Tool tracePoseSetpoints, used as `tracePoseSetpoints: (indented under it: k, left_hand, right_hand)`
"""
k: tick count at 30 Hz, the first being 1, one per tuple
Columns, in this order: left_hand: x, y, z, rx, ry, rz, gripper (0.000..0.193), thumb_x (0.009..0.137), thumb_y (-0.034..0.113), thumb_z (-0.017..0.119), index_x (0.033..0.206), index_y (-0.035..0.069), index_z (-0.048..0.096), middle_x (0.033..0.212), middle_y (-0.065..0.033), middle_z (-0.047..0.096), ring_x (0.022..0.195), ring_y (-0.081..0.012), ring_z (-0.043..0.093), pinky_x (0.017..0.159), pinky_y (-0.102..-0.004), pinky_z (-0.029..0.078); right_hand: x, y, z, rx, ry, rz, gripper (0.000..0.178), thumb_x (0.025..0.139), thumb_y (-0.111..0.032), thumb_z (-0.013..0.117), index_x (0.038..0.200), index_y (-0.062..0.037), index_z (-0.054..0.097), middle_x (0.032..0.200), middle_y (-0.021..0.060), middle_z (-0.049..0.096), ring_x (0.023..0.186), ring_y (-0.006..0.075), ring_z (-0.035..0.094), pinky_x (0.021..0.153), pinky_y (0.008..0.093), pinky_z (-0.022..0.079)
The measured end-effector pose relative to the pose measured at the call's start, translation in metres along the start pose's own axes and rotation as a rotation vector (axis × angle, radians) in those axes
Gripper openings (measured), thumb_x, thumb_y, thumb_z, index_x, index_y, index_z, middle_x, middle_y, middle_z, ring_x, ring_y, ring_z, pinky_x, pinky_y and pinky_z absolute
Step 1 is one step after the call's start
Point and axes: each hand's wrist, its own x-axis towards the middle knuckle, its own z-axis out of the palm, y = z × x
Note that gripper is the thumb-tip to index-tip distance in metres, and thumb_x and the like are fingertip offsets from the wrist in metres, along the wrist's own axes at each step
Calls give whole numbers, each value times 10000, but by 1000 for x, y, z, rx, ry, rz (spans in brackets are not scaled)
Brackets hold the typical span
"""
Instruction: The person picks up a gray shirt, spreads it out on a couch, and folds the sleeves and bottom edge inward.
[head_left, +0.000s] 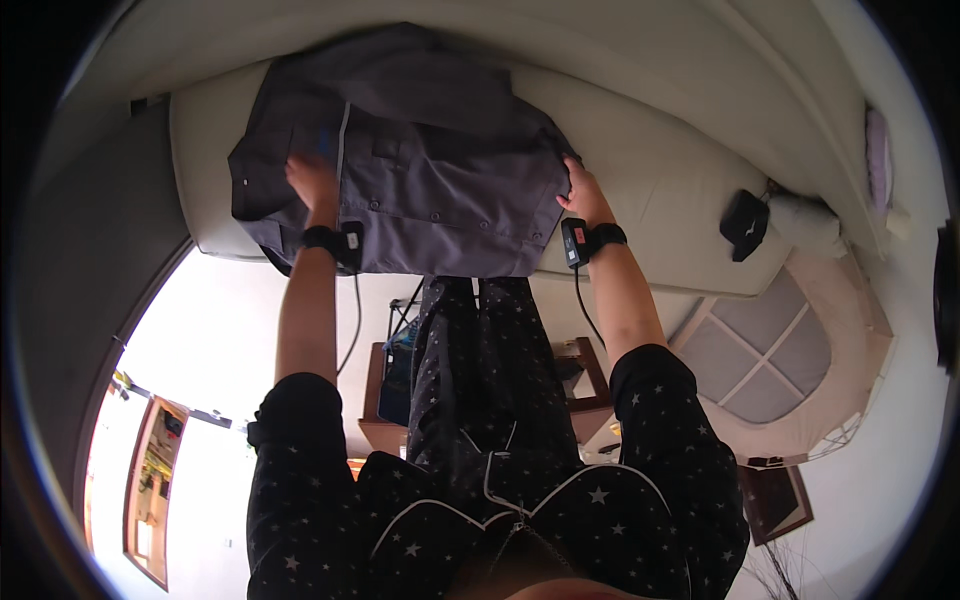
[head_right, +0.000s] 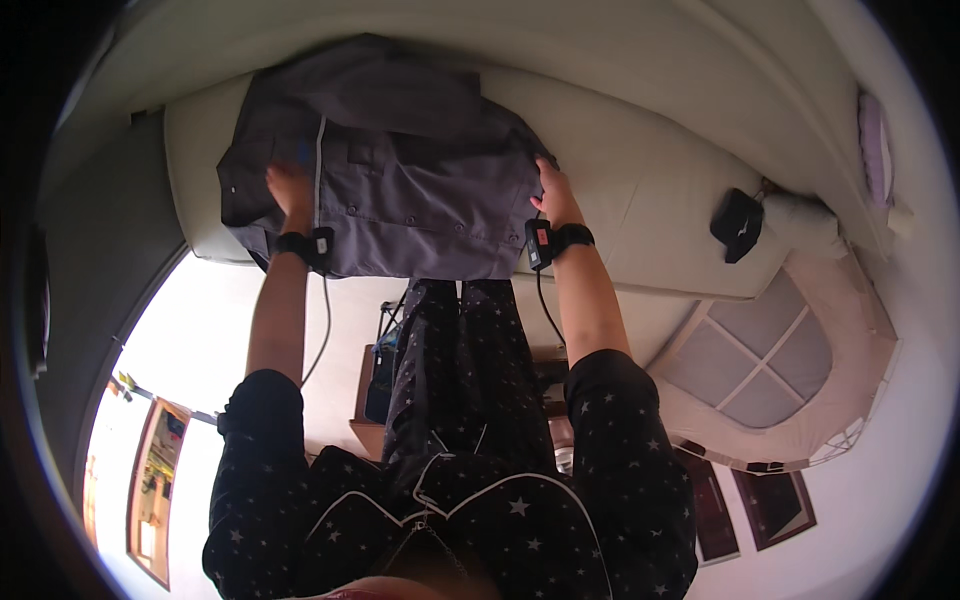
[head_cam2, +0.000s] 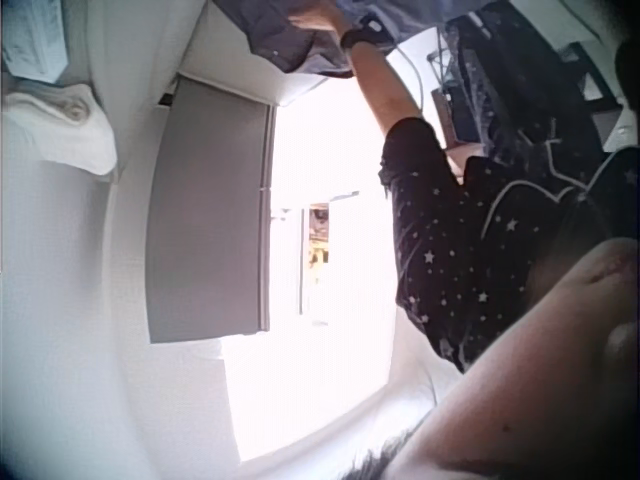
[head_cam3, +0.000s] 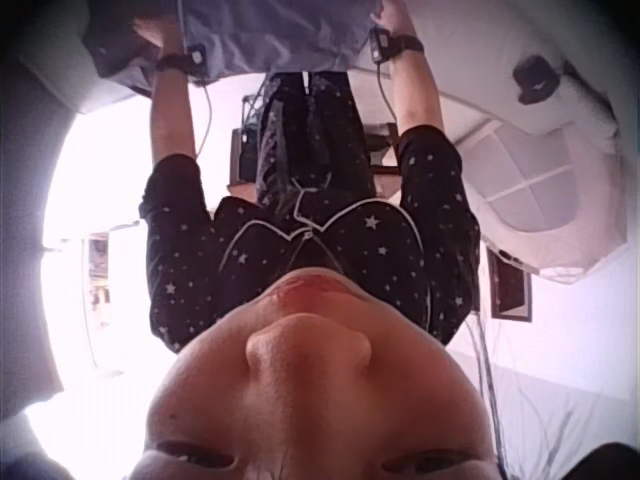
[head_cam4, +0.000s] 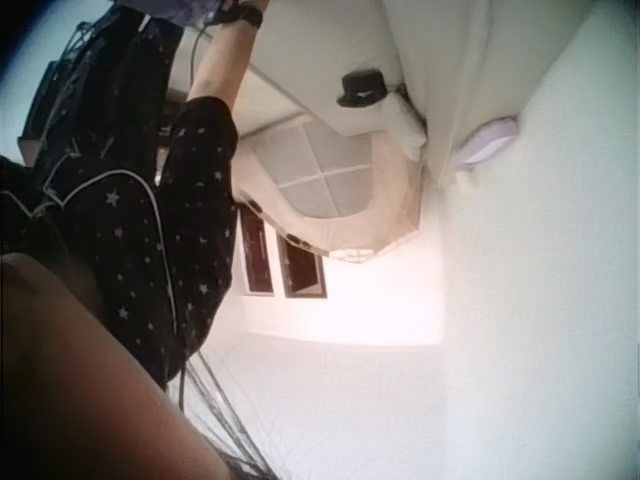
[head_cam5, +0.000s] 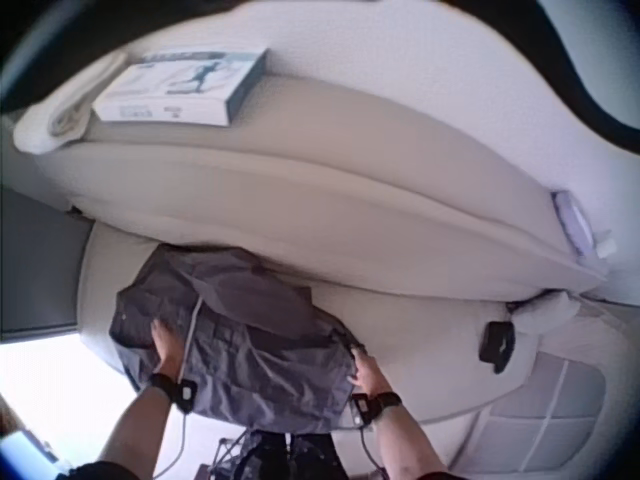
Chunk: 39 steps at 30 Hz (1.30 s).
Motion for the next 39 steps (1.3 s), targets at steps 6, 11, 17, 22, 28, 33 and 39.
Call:
tracePoseSetpoints:
  k: [6,11,17,22,28,33,39]
  left_hand:
    - [-59,91,4,-154,-227,205,302,748,127,530,1014,-10,484,969,-231,507,943,-402,470,832,-466,381]
    - [-77,147,16,-273,-304,275,344,749,128,549,1051,-19,471,1007,-242,500,962,-417,458,862,-471,371]
    - [-70,185,4,-179,-362,301,397,763,111,545,1134,0,458,1096,-245,490,1000,-419,459,878,-450,377]
    - [-46,176,10,62,-502,456,349,781,159,519,1101,18,520,1148,-225,497,996,-421,476,894,-437,378]
    - [-26,175,37,354,-492,862,356,803,214,484,1107,43,557,1151,-176,534,1033,-395,489,916,-460,371]
    - [-22,222,50,534,-623,1192,350,849,208,445,1158,71,534,1207,-133,512,1097,-332,481,965,-454,342]
    - [-21,267,39,991,-583,1107,387,824,226,500,1159,32,525,1167,-138,534,1051,-322,504,922,-426,379]
  right_hand:
    - [-34,-8,-24,121,-402,-66,735,819,-662,384,1374,-198,255,1417,18,292,1287,198,263,1011,493,178]
    - [-5,-19,-32,173,-498,-131,621,792,-509,590,1212,-68,471,1192,50,533,1084,186,478,931,358,352]
    - [19,-47,-63,334,-362,-462,358,792,-398,651,877,-58,579,757,14,522,662,130,481,586,284,404]
    - [24,-63,-66,124,-225,-471,394,785,-412,653,779,-23,590,610,7,472,544,116,425,479,303,323]
    - [39,-59,-62,7,-112,-777,296,751,-293,717,780,-33,577,633,-43,483,594,70,413,546,247,338]
    - [69,-57,-65,263,-141,-775,274,738,-226,728,782,-1,576,670,-24,508,638,83,441,584,270,372]
    - [82,-67,-86,148,-169,-788,294,706,-212,747,851,0,602,697,15,566,646,106,489,600,273,396]
